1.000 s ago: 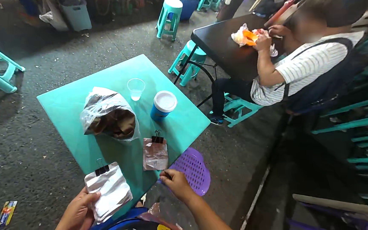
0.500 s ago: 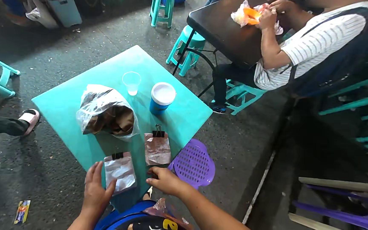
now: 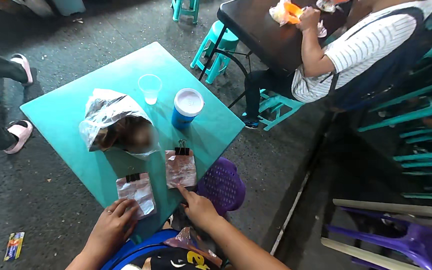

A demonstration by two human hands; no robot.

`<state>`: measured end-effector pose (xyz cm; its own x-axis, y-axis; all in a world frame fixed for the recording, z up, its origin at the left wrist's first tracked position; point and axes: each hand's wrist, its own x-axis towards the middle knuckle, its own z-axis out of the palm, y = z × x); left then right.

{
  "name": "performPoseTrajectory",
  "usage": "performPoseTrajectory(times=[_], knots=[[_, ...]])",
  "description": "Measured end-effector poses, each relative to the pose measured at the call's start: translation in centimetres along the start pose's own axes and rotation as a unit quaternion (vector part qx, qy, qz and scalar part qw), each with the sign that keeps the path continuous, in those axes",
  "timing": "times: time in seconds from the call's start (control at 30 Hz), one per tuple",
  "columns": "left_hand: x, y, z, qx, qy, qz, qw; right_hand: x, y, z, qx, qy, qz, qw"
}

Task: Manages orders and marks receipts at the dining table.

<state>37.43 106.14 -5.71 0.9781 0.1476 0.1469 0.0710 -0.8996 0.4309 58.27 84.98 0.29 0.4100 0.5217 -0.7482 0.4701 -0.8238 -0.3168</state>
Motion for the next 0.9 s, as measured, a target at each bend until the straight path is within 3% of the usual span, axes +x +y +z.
performPoseTrajectory(times=[0.13, 0.33, 0.53, 0.77, 0.9], knots=[[0.0, -0.2, -0.5, -0.021, 0.001, 0.015, 1.0, 0.3, -0.2, -0.1, 0.026, 0.021, 0.014, 0.999], [0.2, -0.2, -0.9, -0.054, 0.027, 0.009, 0.998, 0.5, -0.2, -0.4, -0.007, -0.037, 0.009, 0.999], [1.1, 0.2, -2.8, -0.153, 0.009, -0.127, 0.98, 0.5, -0.1, -0.4, 0.005, -0.045, 0.007, 0.999], [3.9, 0.6, -7.4, -0.229, -0.119, -0.243, 0.935, 0.7, 0.1, -0.5, 0.005, -0.055, 0.015, 0.998], [5.8, -0.5, -9.4, -0.173, -0.046, -0.229, 0.957, 0.7, 0.3, -0.5, 0.007, -0.056, 0.015, 0.998]])
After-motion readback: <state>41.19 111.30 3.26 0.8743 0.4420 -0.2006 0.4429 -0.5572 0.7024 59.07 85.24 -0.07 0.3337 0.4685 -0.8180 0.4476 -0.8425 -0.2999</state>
